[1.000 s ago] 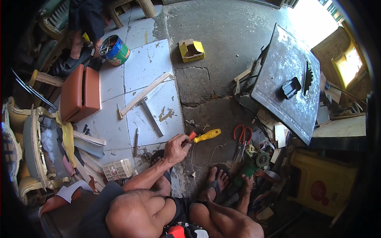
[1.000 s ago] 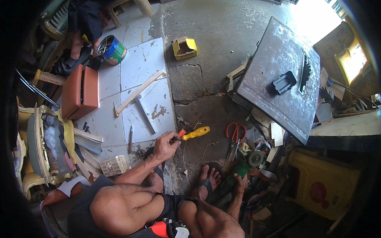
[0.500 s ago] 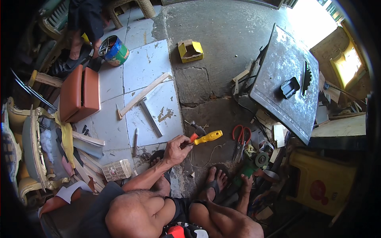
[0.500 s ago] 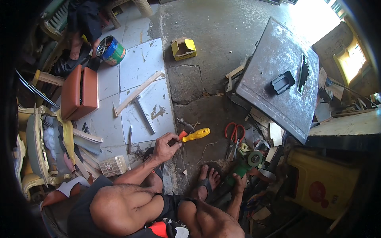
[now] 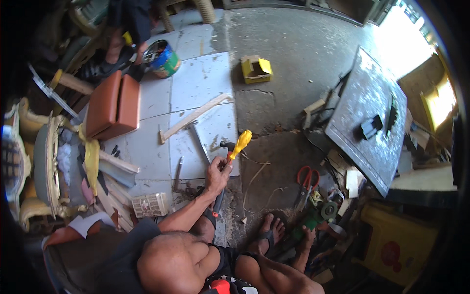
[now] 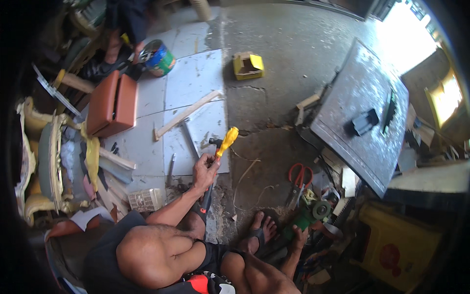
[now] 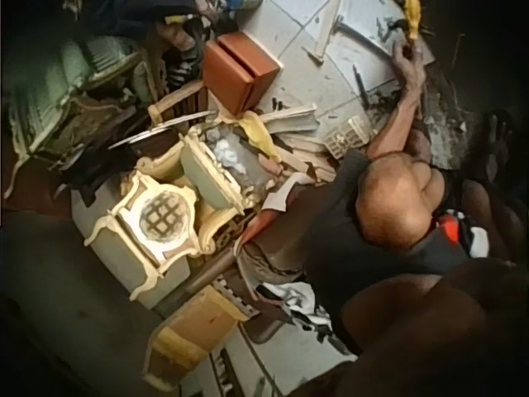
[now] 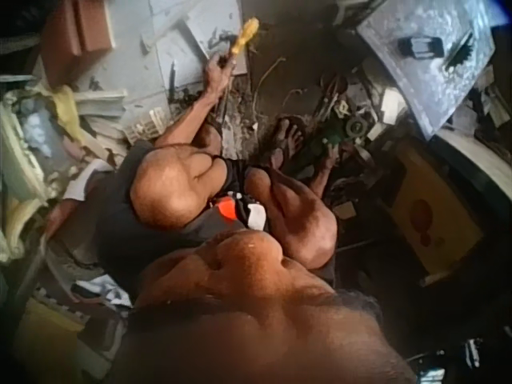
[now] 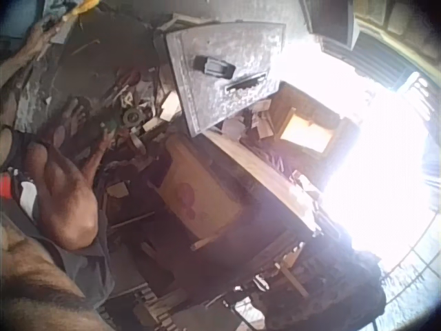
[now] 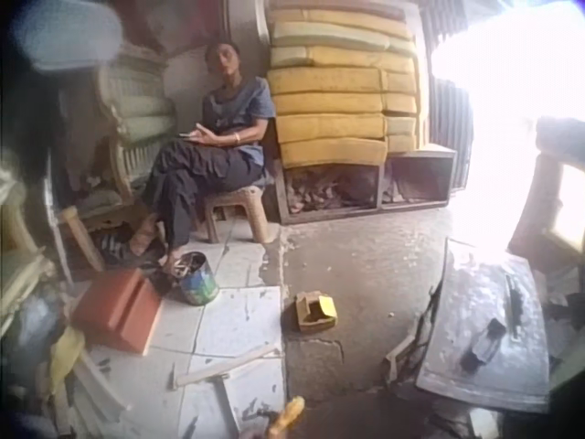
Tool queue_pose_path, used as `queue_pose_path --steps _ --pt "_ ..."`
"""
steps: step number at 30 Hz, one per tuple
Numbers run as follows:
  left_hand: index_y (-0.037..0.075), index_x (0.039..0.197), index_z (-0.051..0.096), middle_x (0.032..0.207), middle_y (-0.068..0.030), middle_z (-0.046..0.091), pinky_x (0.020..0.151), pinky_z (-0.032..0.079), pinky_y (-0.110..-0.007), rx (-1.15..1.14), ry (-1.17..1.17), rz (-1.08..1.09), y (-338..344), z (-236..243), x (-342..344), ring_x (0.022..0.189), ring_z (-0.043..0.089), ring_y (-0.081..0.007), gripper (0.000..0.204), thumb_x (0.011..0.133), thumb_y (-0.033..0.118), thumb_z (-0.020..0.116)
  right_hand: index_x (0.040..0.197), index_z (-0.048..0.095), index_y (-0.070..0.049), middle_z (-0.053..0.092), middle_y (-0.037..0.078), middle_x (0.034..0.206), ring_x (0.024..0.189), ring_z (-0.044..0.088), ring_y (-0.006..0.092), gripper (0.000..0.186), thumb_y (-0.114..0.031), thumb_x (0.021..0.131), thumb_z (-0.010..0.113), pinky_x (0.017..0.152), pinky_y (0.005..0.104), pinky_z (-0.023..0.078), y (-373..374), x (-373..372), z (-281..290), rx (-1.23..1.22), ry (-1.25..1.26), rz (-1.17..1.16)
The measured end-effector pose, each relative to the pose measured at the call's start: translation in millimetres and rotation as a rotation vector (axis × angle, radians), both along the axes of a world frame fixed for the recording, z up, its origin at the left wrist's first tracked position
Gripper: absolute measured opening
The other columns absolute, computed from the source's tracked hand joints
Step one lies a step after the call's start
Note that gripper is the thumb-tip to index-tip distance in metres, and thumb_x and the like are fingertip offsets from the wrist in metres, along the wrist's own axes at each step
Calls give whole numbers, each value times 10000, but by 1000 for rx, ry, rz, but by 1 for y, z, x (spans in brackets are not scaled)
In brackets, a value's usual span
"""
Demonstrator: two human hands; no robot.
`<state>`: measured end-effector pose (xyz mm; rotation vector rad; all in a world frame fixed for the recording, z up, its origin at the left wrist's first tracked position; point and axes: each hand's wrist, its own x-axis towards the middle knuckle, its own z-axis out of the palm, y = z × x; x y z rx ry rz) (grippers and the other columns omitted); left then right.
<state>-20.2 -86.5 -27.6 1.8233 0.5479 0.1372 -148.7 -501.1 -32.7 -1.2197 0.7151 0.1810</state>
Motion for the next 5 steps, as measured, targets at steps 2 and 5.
queue_pose_path --steps 2,5 --pt "71 952 599 714 32 566 518 419 -258 145 -69 100 27 -24 3 586 513 -49 138 959 103 732 1283 579 -43 603 39 1038 894 615 186 518 -235 825 730 780 337 521 13 1 -2 -7 10 3" --pt "68 994 591 793 -25 622 655 501 -351 218 -37 115 9 -12 26 711 593 -143 180 923 103 753 1322 570 -38 607 56 1070 923 622 205 560 -242 826 731 792 353 527 -9 -2 -18 -40 12 4"
